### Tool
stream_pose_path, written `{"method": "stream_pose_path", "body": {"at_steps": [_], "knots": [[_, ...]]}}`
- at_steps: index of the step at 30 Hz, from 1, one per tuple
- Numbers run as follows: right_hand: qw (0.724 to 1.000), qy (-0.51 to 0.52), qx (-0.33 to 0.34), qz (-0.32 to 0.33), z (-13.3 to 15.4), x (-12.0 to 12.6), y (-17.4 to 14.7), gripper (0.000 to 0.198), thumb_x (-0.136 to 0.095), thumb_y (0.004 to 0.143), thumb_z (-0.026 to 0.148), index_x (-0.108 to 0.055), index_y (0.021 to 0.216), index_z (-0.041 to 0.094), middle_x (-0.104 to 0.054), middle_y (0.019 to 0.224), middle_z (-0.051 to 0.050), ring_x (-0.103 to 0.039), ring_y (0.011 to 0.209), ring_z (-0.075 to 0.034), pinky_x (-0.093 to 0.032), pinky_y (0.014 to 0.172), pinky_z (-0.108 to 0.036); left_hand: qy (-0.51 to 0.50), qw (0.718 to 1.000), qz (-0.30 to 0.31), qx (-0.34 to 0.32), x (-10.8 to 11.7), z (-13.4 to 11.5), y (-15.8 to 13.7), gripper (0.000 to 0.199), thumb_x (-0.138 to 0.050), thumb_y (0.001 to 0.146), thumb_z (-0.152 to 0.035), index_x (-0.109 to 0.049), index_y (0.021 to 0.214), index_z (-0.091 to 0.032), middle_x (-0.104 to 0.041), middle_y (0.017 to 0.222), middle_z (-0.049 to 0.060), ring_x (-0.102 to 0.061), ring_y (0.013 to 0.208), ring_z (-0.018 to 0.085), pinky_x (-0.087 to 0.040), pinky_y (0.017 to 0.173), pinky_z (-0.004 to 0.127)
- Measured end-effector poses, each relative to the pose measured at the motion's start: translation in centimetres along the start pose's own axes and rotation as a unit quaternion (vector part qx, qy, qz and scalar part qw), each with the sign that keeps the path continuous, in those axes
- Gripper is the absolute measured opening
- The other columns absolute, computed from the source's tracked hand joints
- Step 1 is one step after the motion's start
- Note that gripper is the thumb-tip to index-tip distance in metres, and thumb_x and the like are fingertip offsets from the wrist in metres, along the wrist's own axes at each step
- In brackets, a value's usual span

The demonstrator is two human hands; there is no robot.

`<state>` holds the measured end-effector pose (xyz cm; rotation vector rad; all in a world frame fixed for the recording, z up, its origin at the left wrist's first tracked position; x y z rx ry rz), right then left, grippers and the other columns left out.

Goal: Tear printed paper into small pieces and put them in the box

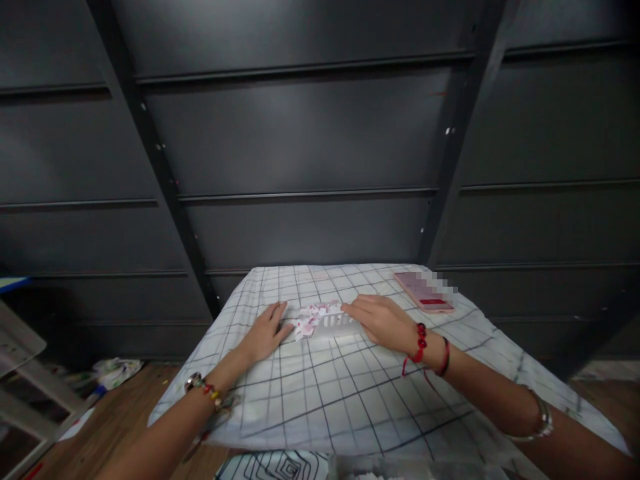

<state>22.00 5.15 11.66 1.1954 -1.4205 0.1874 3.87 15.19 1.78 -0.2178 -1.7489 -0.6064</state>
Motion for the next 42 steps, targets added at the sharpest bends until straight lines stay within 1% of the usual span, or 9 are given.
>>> {"method": "stream_pose_path", "body": {"at_steps": [5,10,14,19,23,27,32,38,42], "knots": [[0.999,-0.005,0.017,-0.039,0.9,0.8,-0.6,0.033,-0.035,0.073,0.001,-0.059,0.093,0.012,-0.057,0.068,-0.004,-0.049,0.066,-0.015,-0.039,0.059,-0.027,0.004,1.000,-0.009,0.002,-0.1,0.1,-1.1,0.056,-0.029,0.090,-0.048,-0.031,0.133,-0.011,-0.037,0.137,0.015,-0.032,0.126,0.027,-0.026,0.102,0.039],[0.997,-0.041,0.016,-0.071,1.5,1.5,-0.2,0.034,-0.034,0.074,0.002,-0.059,0.096,0.011,-0.058,0.068,-0.005,-0.049,0.065,-0.015,-0.038,0.057,-0.027,0.007,1.000,-0.015,0.002,0.1,-0.2,-1.1,0.055,-0.029,0.091,-0.047,-0.034,0.131,-0.010,-0.041,0.133,0.016,-0.036,0.123,0.027,-0.028,0.100,0.039],[0.997,-0.047,0.041,-0.056,2.7,1.0,0.4,0.033,-0.035,0.074,0.002,-0.059,0.096,0.010,-0.059,0.069,-0.006,-0.049,0.065,-0.015,-0.039,0.058,-0.028,0.006,1.000,-0.018,0.007,0.2,-0.3,-1.3,0.053,-0.028,0.091,-0.046,-0.035,0.130,-0.011,-0.045,0.130,0.015,-0.041,0.119,0.027,-0.030,0.098,0.040],[0.997,-0.033,0.025,-0.061,2.8,1.7,0.2,0.035,-0.035,0.073,0.001,-0.059,0.095,0.011,-0.059,0.070,-0.006,-0.050,0.067,-0.015,-0.040,0.060,-0.028,0.011,1.000,-0.010,0.006,0.4,-0.6,-1.5,0.052,-0.027,0.091,-0.045,-0.035,0.129,-0.011,-0.047,0.128,0.015,-0.042,0.118,0.028,-0.031,0.097,0.040],[0.997,-0.063,-0.003,-0.054,2.2,2.2,0.1,0.036,-0.035,0.071,0.000,-0.059,0.097,0.010,-0.059,0.070,-0.006,-0.049,0.065,-0.015,-0.039,0.058,-0.027,0.021,1.000,-0.006,0.008,0.6,-0.7,-1.5,0.050,-0.028,0.092,-0.044,-0.037,0.128,-0.010,-0.048,0.126,0.015,-0.043,0.117,0.027,-0.031,0.098,0.039],[0.997,-0.069,-0.031,-0.024,1.3,1.9,-0.4,0.036,-0.038,0.068,0.000,-0.059,0.095,0.010,-0.060,0.071,-0.006,-0.051,0.066,-0.016,-0.039,0.060,-0.027,0.035,0.999,-0.006,0.009,0.6,-0.8,-1.6,0.050,-0.029,0.092,-0.042,-0.039,0.126,-0.007,-0.048,0.126,0.017,-0.043,0.117,0.026,-0.030,0.099,0.037],[0.995,-0.085,-0.049,-0.005,0.6,1.6,-1.3,0.035,-0.040,0.067,0.000,-0.059,0.094,0.010,-0.061,0.074,-0.007,-0.053,0.067,-0.016,-0.040,0.061,-0.027,0.043,0.999,-0.004,0.010,0.6,-0.8,-1.6,0.048,-0.030,0.092,-0.041,-0.041,0.125,-0.008,-0.048,0.126,0.016,-0.043,0.117,0.026,-0.030,0.099,0.037],[0.994,-0.093,-0.053,-0.018,0.5,1.8,-1.2,0.035,-0.039,0.068,0.000,-0.059,0.094,0.011,-0.061,0.072,-0.006,-0.052,0.067,-0.016,-0.040,0.060,-0.027,0.051,0.999,-0.008,0.000,0.7,-0.9,-1.6,0.046,-0.032,0.093,-0.039,-0.044,0.124,-0.007,-0.049,0.125,0.016,-0.044,0.116,0.024,-0.031,0.099,0.035],[0.995,-0.086,-0.033,-0.025,1.2,1.9,-1.2,0.036,-0.039,0.066,-0.001,-0.060,0.093,0.011,-0.061,0.071,-0.006,-0.052,0.066,-0.015,-0.040,0.059,-0.026,0.050,0.999,-0.011,0.003,0.6,-0.8,-1.6,0.043,-0.034,0.092,-0.037,-0.045,0.122,-0.009,-0.049,0.126,0.015,-0.043,0.117,0.024,-0.031,0.099,0.037]]}}
Point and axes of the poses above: each hand's wrist, its own y-axis towards the middle knuckle, its own x-axis out of the back of the hand, z = x × y, the point moved 9 cm from there along y, towards the middle knuckle
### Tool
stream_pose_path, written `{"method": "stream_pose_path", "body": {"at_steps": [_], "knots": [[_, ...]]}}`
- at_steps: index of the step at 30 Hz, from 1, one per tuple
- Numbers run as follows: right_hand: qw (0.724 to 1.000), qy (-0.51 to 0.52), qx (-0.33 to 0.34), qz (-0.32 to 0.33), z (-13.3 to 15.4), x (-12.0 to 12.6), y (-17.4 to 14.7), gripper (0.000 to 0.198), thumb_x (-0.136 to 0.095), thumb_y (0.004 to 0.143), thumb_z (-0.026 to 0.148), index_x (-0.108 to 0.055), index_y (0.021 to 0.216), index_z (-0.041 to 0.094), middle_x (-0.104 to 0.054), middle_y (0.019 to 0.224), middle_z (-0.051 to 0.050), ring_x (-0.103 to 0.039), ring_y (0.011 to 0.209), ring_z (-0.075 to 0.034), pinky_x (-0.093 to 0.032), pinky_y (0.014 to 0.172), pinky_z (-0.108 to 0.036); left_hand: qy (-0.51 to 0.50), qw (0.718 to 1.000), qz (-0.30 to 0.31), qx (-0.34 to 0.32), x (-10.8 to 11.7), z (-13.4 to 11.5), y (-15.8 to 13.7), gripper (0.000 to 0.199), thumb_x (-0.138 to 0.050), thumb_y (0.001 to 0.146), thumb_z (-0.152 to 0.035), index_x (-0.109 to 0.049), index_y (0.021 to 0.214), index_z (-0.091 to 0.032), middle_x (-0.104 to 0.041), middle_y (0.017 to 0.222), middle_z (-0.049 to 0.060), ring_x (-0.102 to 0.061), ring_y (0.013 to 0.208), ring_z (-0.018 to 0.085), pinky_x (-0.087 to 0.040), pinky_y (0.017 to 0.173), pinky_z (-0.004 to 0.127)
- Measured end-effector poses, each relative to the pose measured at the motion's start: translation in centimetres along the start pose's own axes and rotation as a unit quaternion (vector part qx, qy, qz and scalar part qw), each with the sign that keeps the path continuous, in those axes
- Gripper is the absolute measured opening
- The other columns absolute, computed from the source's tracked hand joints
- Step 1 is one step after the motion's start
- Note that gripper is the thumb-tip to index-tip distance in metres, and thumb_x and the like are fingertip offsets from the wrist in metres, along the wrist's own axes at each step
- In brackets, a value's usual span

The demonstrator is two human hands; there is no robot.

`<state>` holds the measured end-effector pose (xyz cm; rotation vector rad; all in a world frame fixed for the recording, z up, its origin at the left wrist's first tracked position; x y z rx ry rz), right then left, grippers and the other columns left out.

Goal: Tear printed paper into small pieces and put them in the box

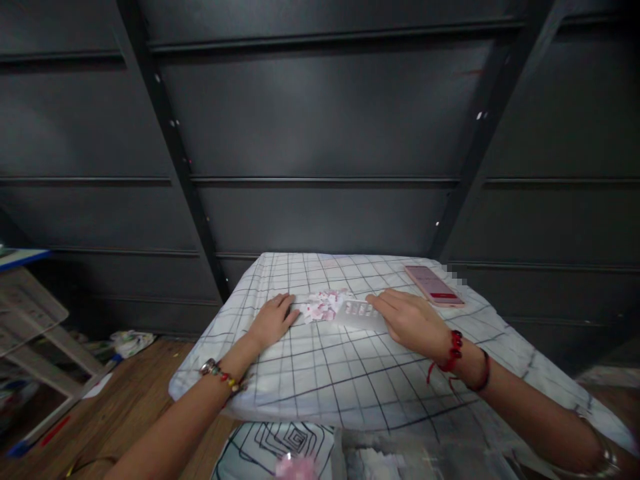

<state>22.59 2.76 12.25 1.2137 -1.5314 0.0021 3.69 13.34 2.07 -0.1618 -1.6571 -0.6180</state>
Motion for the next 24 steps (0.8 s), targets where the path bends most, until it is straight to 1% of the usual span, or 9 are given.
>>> {"method": "stream_pose_path", "body": {"at_steps": [4,7,10,13,17,21,24], "knots": [[0.999,0.021,0.022,-0.027,0.8,0.8,-0.1,0.033,-0.037,0.068,0.000,-0.059,0.091,0.011,-0.059,0.067,-0.004,-0.051,0.064,-0.014,-0.041,0.059,-0.025,-0.010,1.000,0.002,0.000,-0.1,0.1,0.0,0.042,-0.035,0.092,-0.036,-0.045,0.122,-0.009,-0.048,0.127,0.016,-0.042,0.119,0.025,-0.030,0.100,0.038],[0.999,0.013,0.025,-0.036,1.0,1.1,0.0,0.032,-0.037,0.070,0.001,-0.059,0.092,0.010,-0.059,0.068,-0.005,-0.051,0.064,-0.015,-0.041,0.060,-0.026,-0.021,1.000,0.005,-0.001,-0.2,0.2,0.0,0.042,-0.036,0.091,-0.036,-0.046,0.122,-0.009,-0.048,0.127,0.016,-0.041,0.119,0.026,-0.030,0.100,0.039],[0.999,0.005,0.017,-0.027,0.9,0.9,0.0,0.032,-0.037,0.070,0.001,-0.059,0.092,0.010,-0.060,0.070,-0.005,-0.051,0.065,-0.015,-0.041,0.060,-0.026,-0.022,1.000,0.002,0.000,-0.2,0.2,0.0,0.042,-0.036,0.091,-0.036,-0.046,0.122,-0.010,-0.048,0.127,0.015,-0.042,0.119,0.026,-0.031,0.099,0.039],[0.999,0.018,0.020,-0.027,1.0,0.7,0.0,0.033,-0.037,0.069,0.001,-0.059,0.091,0.010,-0.059,0.068,-0.005,-0.051,0.064,-0.015,-0.040,0.059,-0.026,-0.020,1.000,-0.001,-0.002,0.0,0.1,-0.1,0.041,-0.035,0.091,-0.036,-0.046,0.121,-0.011,-0.049,0.126,0.014,-0.042,0.118,0.025,-0.031,0.099,0.039],[0.999,0.016,0.022,-0.033,1.6,0.3,1.0,0.034,-0.037,0.070,0.001,-0.059,0.095,0.010,-0.059,0.069,-0.005,-0.050,0.065,-0.015,-0.039,0.058,-0.026,-0.021,1.000,-0.003,-0.006,0.0,0.0,-0.1,0.041,-0.035,0.091,-0.036,-0.047,0.121,-0.010,-0.050,0.125,0.015,-0.044,0.116,0.025,-0.031,0.099,0.038],[0.999,0.001,0.041,-0.025,2.9,-0.4,2.4,0.036,-0.035,0.069,-0.001,-0.059,0.094,0.011,-0.059,0.069,-0.005,-0.049,0.066,-0.015,-0.039,0.058,-0.026,-0.008,1.000,-0.001,0.001,-0.3,0.2,-0.1,0.043,-0.035,0.092,-0.037,-0.046,0.122,-0.008,-0.048,0.126,0.016,-0.044,0.117,0.025,-0.031,0.099,0.037],[0.997,0.018,0.064,-0.040,3.5,-0.2,2.4,0.033,-0.036,0.070,0.000,-0.059,0.090,0.011,-0.059,0.068,-0.005,-0.050,0.066,-0.015,-0.039,0.058,-0.027,-0.006,1.000,-0.005,0.001,-0.4,0.3,-0.2,0.043,-0.034,0.092,-0.037,-0.047,0.122,-0.009,-0.049,0.126,0.016,-0.043,0.118,0.024,-0.031,0.099,0.036]]}}
Point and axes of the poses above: each hand's wrist, its own y-axis towards the middle knuckle, its own x-axis out of the back of the hand, z = x × y, the point moved 9 cm from there along y, towards the middle knuckle
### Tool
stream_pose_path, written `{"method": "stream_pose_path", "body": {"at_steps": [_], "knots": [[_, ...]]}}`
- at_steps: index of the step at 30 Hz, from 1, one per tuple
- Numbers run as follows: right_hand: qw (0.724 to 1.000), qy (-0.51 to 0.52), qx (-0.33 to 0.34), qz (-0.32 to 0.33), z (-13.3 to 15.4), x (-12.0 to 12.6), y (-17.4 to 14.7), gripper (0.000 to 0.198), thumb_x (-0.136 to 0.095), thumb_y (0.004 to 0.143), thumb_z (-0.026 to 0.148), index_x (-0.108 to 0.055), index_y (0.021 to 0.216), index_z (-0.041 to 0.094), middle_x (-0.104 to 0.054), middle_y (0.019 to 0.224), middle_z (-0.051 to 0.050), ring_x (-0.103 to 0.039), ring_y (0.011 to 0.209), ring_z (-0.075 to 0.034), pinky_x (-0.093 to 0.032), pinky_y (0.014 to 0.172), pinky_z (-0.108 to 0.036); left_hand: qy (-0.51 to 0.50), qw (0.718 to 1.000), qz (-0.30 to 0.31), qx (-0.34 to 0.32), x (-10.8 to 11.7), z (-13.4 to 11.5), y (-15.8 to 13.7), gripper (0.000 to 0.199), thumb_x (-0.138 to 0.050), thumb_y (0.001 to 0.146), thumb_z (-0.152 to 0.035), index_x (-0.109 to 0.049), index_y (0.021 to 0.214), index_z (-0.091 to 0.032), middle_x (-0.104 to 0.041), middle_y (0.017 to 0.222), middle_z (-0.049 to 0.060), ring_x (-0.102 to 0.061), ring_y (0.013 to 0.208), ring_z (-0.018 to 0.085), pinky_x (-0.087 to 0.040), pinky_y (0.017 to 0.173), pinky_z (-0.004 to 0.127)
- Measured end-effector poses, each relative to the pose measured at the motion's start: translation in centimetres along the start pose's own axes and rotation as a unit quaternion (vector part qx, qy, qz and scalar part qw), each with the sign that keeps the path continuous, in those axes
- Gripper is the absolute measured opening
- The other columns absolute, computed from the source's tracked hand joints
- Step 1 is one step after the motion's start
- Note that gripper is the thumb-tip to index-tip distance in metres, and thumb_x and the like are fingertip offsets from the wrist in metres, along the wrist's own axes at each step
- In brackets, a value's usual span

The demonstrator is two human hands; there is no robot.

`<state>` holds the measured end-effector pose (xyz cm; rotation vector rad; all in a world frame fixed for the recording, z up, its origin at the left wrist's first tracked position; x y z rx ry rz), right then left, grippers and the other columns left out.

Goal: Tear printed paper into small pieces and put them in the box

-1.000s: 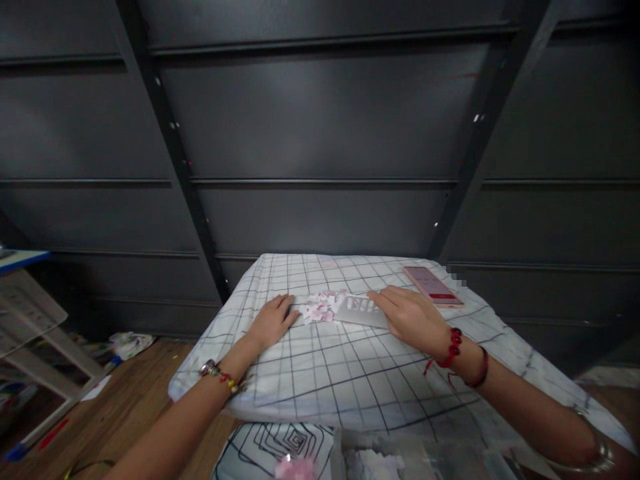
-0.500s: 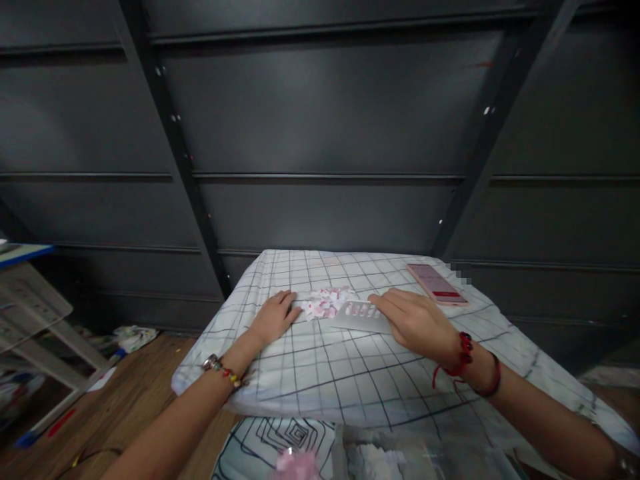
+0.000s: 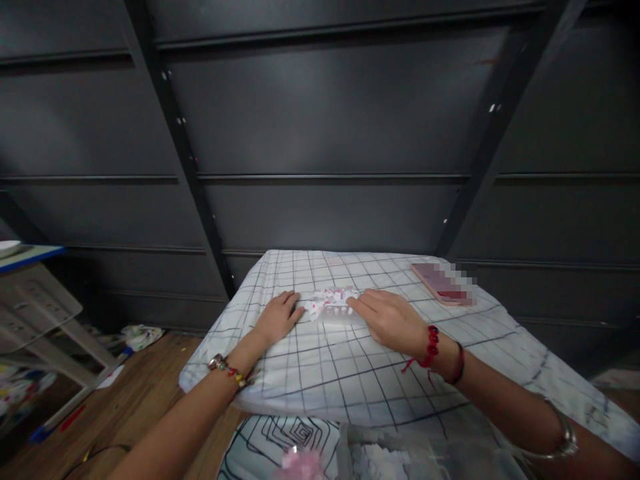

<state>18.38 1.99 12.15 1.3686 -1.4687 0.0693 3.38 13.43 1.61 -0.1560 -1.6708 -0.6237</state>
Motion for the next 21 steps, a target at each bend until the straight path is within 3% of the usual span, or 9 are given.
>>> {"method": "stream_pose_path", "body": {"at_steps": [6,13,21], "knots": [[0.998,0.013,0.024,-0.052,0.2,1.7,-0.8,0.031,-0.035,0.073,0.002,-0.059,0.091,0.008,-0.058,0.066,-0.005,-0.048,0.063,-0.015,-0.040,0.057,-0.026,-0.009,1.000,-0.003,-0.007,0.0,0.0,-0.2,0.041,-0.035,0.092,-0.036,-0.048,0.120,-0.010,-0.050,0.125,0.015,-0.044,0.116,0.024,-0.032,0.098,0.036],[0.998,0.028,0.037,-0.038,0.9,0.6,-0.3,0.032,-0.033,0.075,0.002,-0.059,0.092,0.010,-0.059,0.068,-0.005,-0.050,0.065,-0.015,-0.040,0.057,-0.027,0.007,1.000,0.003,-0.009,0.1,-0.1,-0.4,0.043,-0.034,0.092,-0.037,-0.047,0.123,-0.008,-0.049,0.127,0.015,-0.043,0.118,0.024,-0.031,0.099,0.035],[0.997,0.033,0.022,-0.066,0.6,2.5,-1.3,0.031,-0.033,0.077,0.001,-0.059,0.092,0.008,-0.056,0.064,-0.004,-0.047,0.061,-0.014,-0.038,0.055,-0.026,0.012,0.999,0.045,-0.018,0.5,-0.1,-4.0,0.048,-0.033,0.092,-0.042,-0.045,0.127,-0.011,-0.042,0.134,0.014,-0.036,0.124,0.025,-0.028,0.102,0.039]]}}
Point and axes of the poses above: each hand's wrist, its own y-axis towards the middle knuckle, its own x-axis out of the back of the hand, z = x × y, the point moved 9 cm from there along y, towards the middle knuckle
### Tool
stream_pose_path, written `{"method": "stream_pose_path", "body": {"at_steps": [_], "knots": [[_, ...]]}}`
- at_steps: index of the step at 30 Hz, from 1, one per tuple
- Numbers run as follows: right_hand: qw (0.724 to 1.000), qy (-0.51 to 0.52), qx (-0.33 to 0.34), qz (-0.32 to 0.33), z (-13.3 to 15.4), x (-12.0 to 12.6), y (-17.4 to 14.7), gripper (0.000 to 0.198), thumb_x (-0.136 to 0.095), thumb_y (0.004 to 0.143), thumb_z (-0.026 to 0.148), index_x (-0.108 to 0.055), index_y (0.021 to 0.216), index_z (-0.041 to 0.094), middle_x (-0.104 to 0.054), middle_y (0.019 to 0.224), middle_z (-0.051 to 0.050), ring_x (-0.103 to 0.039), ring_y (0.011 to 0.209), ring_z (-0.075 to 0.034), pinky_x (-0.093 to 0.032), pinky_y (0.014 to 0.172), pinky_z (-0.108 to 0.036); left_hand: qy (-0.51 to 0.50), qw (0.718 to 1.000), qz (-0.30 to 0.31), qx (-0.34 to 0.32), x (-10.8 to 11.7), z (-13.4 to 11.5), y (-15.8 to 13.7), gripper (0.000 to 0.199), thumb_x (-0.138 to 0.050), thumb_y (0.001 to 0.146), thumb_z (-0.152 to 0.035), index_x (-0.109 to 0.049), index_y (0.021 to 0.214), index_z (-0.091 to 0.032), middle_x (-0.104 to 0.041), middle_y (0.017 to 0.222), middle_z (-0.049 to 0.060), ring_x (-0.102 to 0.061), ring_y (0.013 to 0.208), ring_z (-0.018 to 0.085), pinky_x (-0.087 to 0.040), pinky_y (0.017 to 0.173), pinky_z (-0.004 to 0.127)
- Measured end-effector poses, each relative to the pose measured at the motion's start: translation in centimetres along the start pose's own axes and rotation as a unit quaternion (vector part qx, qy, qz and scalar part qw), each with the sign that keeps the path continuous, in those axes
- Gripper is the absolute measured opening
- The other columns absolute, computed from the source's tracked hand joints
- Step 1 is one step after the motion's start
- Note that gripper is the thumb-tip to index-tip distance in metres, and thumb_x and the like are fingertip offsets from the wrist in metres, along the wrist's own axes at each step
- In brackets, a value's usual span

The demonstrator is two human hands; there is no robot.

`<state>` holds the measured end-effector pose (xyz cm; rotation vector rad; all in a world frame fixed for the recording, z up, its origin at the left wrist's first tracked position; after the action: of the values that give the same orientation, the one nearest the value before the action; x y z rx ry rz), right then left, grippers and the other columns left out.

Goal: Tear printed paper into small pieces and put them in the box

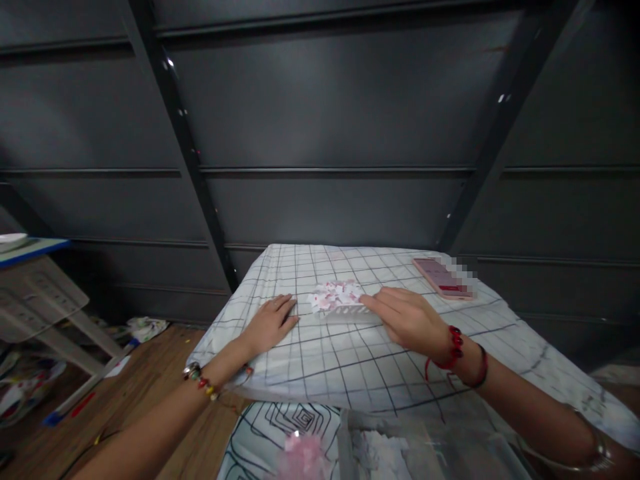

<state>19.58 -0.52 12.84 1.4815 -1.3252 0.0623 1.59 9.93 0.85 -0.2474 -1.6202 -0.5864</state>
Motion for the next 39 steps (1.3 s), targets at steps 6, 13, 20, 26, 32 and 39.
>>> {"method": "stream_pose_path", "body": {"at_steps": [6,13,20,26,32,39], "knots": [[0.998,-0.036,0.013,0.044,0.8,-2.4,1.3,0.033,-0.032,0.077,0.001,-0.059,0.093,0.011,-0.058,0.067,-0.005,-0.051,0.067,-0.015,-0.041,0.060,-0.028,-0.022,1.000,-0.001,0.006,0.8,-0.2,-2.7,0.047,-0.031,0.092,-0.042,-0.044,0.127,-0.014,-0.041,0.135,0.010,-0.034,0.125,0.024,-0.027,0.102,0.041],[0.999,-0.014,0.003,0.046,0.5,-0.6,0.4,0.034,-0.036,0.072,0.002,-0.058,0.096,0.010,-0.060,0.072,-0.005,-0.052,0.069,-0.015,-0.042,0.062,-0.026,-0.016,1.000,-0.016,0.003,1.3,-0.6,-2.9,0.044,-0.033,0.092,-0.037,-0.048,0.124,-0.010,-0.045,0.132,0.012,-0.039,0.122,0.024,-0.030,0.101,0.039],[0.996,0.009,-0.003,0.092,0.6,-2.1,0.3,0.036,-0.034,0.075,0.000,-0.058,0.099,0.012,-0.060,0.074,-0.005,-0.052,0.071,-0.015,-0.042,0.063,-0.028,-0.011,1.000,-0.020,0.004,1.6,-0.9,-3.1,0.043,-0.034,0.092,-0.035,-0.049,0.123,-0.009,-0.046,0.131,0.014,-0.038,0.123,0.024,-0.029,0.102,0.038],[0.997,0.042,0.028,0.051,1.9,0.8,-1.4,0.033,-0.033,0.077,0.002,-0.058,0.095,0.012,-0.060,0.071,-0.005,-0.052,0.069,-0.013,-0.043,0.064,-0.026,-0.012,0.999,0.035,0.005,1.2,-1.1,-3.5,0.057,-0.040,0.087,-0.049,-0.041,0.131,-0.012,-0.035,0.139,0.013,-0.028,0.128,0.028,-0.024,0.103,0.044],[0.989,-0.054,-0.091,0.103,-0.1,1.9,-2.4,0.035,-0.037,0.072,0.000,-0.058,0.098,0.010,-0.061,0.073,-0.006,-0.054,0.068,-0.015,-0.043,0.061,-0.027,-0.025,0.997,0.072,-0.020,0.9,-1.5,-5.2,0.069,-0.040,0.083,-0.061,-0.033,0.136,-0.017,-0.025,0.143,0.013,-0.021,0.130,0.032,-0.020,0.102,0.049],[0.964,-0.144,-0.155,0.160,1.3,1.2,-2.2,0.032,-0.041,0.070,-0.001,-0.059,0.093,0.009,-0.061,0.069,-0.007,-0.054,0.062,-0.017,-0.040,0.054,-0.027,-0.013,0.995,0.096,-0.035,1.0,-2.0,-6.8,0.075,-0.040,0.081,-0.065,-0.029,0.138,-0.017,-0.021,0.144,0.013,-0.016,0.131,0.033,-0.016,0.104,0.049]]}}
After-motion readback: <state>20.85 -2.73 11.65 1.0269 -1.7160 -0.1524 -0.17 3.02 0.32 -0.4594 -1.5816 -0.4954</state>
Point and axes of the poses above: each hand's wrist, its own y-axis towards the middle knuckle, its own x-axis out of the back of the hand, z = x × y, the point moved 9 cm from there along y, towards the middle knuckle
